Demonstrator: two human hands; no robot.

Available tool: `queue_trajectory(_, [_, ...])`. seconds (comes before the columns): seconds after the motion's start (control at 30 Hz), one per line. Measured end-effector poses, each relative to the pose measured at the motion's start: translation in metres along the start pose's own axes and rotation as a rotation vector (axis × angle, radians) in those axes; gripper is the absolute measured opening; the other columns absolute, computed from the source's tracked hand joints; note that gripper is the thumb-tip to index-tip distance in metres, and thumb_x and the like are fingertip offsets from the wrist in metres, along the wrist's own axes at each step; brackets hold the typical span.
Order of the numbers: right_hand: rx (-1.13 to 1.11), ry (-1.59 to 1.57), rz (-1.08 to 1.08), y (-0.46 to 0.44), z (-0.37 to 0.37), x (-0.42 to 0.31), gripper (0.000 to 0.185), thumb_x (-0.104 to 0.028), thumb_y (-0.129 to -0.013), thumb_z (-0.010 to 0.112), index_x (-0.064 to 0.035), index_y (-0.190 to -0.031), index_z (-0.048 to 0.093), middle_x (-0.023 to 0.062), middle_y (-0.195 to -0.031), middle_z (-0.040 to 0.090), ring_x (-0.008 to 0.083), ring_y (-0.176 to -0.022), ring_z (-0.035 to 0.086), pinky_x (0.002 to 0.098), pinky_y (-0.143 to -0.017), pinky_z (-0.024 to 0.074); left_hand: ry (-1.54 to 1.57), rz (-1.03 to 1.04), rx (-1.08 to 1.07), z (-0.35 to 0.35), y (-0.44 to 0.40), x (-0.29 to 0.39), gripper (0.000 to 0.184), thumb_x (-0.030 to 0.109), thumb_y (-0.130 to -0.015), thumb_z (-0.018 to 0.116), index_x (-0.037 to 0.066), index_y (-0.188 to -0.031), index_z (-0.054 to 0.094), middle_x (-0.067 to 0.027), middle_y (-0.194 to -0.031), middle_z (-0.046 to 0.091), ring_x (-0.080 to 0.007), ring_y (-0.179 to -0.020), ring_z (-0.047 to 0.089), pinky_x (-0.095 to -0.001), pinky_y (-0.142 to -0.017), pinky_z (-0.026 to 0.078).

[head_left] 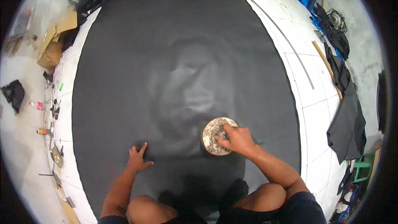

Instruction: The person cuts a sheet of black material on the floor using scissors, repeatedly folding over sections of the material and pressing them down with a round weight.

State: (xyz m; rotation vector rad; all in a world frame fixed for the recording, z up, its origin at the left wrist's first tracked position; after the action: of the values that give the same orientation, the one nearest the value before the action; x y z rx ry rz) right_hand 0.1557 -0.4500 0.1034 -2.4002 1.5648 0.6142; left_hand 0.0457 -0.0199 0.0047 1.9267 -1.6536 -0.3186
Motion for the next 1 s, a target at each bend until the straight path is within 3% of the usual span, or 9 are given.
queue_trajectory(0.13, [-0.312,-0.121,0.112,-0.007,-0.012,0.005,0.054,-0.048,-0.085,0.067,-0.0046,-0.112,0.052,0.0229,-0.090,0.068,0.0401,-0.083,0.068,0.0500,-0.072,0.0539,-0.158,-0.142,-0.272,-0.026,-0.001,0.031,0.097,0.045,-0.073,0.081,0.023,-0.153,0.030,-0.0216,-0.153,0.025,-0.0416,-0.141,0.025,-0.0479,-0.109,0.037])
queue_trajectory(0.27, [-0.397,-0.281,0.124,0.031,-0.074,0.000,0.064,-0.043,-0.088,0.066,-0.0052,-0.134,0.043,0.0244,-0.103,0.066,0.0424,-0.093,0.066,0.0498,-0.079,0.0530,-0.065,-0.151,-0.179,-0.101,0.035,0.122,0.079,0.043,-0.086,0.070,0.013,-0.150,0.035,-0.0225,-0.150,0.036,-0.0388,-0.138,0.036,-0.0450,-0.108,0.039])
queue_trajectory(0.33, [-0.434,-0.310,0.388,0.067,-0.129,-0.018,0.065,-0.038,-0.091,0.064,-0.0103,-0.143,0.037,0.0167,-0.096,0.068,0.0380,-0.087,0.066,0.0460,-0.078,0.0521,0.447,-0.088,-0.283,-0.137,0.081,0.178,0.063,0.038,-0.094,0.060,0.005,-0.145,0.041,-0.0207,-0.138,0.052,-0.0333,-0.128,0.050,-0.0412,-0.106,0.041])
queue_trajectory(0.47, [-0.315,-0.461,0.566,0.210,-0.220,-0.038,0.051,-0.036,-0.091,0.064,-0.0060,-0.131,0.053,0.0188,-0.099,0.066,0.0370,-0.095,0.063,0.0444,-0.083,0.0501,0.409,-0.030,-0.555,-0.220,0.209,0.268,0.066,0.047,-0.090,0.061,0.001,-0.136,0.051,-0.0174,-0.128,0.062,-0.0311,-0.116,0.060,-0.0416,-0.098,0.046])
queue_trajectory(0.67, [-0.326,-0.354,0.715,0.377,-0.352,-0.047,0.050,-0.043,-0.087,0.061,-0.0076,-0.122,0.062,0.0181,-0.108,0.066,0.0360,-0.105,0.061,0.0454,-0.095,0.0467,0.130,0.056,-0.604,-0.292,0.328,0.333,0.065,0.057,-0.088,0.059,0.008,-0.130,0.060,-0.0150,-0.115,0.066,-0.0320,-0.115,0.059,-0.0420,-0.102,0.043])
queue_trajectory(0.73, [-0.664,-0.313,0.935,0.399,-0.382,-0.013,0.055,-0.049,-0.085,0.062,-0.0069,-0.120,0.064,0.0178,-0.117,0.065,0.0344,-0.111,0.060,0.0446,-0.097,0.0466,0.071,0.072,-0.541,-0.322,0.323,0.375,0.065,0.058,-0.087,0.059,0.009,-0.129,0.061,-0.0150,-0.113,0.066,-0.0319,-0.115,0.059,-0.0428,-0.102,0.043])
queue_trajectory(0.83, [-0.779,-0.327,1.038,0.428,-0.411,0.052,0.061,-0.054,-0.083,0.062,-0.0052,-0.120,0.064,0.0184,-0.122,0.065,0.0333,-0.113,0.060,0.0432,-0.096,0.0478,0.164,-0.174,-0.619,-0.376,0.308,0.424,0.062,0.050,-0.090,0.063,0.006,-0.133,0.057,-0.0234,-0.134,0.054,-0.0367,-0.124,0.053,-0.0479,-0.108,0.039])
queue_trajectory(0.9, [-0.721,-0.266,1.010,0.413,-0.462,0.076,0.064,-0.056,-0.084,0.062,-0.0044,-0.120,0.063,0.0188,-0.119,0.066,0.0335,-0.112,0.062,0.0419,-0.095,0.0494,0.346,-0.287,-0.831,-0.366,0.284,0.428,0.064,0.051,-0.089,0.064,0.007,-0.134,0.056,-0.0226,-0.132,0.055,-0.0356,-0.122,0.055,-0.0457,-0.105,0.041])
queue_trajectory(1.0, [-0.341,-0.318,1.032,0.374,-0.527,0.107,0.056,-0.054,-0.086,0.062,-0.0053,-0.113,0.067,0.0154,-0.102,0.071,0.0312,-0.100,0.067,0.0401,-0.087,0.0525,0.456,-0.176,-0.672,-0.298,0.222,0.394,0.065,0.049,-0.089,0.066,0.005,-0.136,0.054,-0.0195,-0.133,0.057,-0.0320,-0.121,0.056,-0.0440,-0.101,0.044])
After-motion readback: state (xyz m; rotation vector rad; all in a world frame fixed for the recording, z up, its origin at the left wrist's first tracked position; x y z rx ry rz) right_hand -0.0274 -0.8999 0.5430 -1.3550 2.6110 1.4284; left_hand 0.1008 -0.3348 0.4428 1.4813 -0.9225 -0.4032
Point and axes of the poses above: each hand's wrist, its own y-axis away from the middle knuckle, its own z-axis out of the palm, x = y × z, the point moved 1 cm from there along -y, towards the middle knuckle
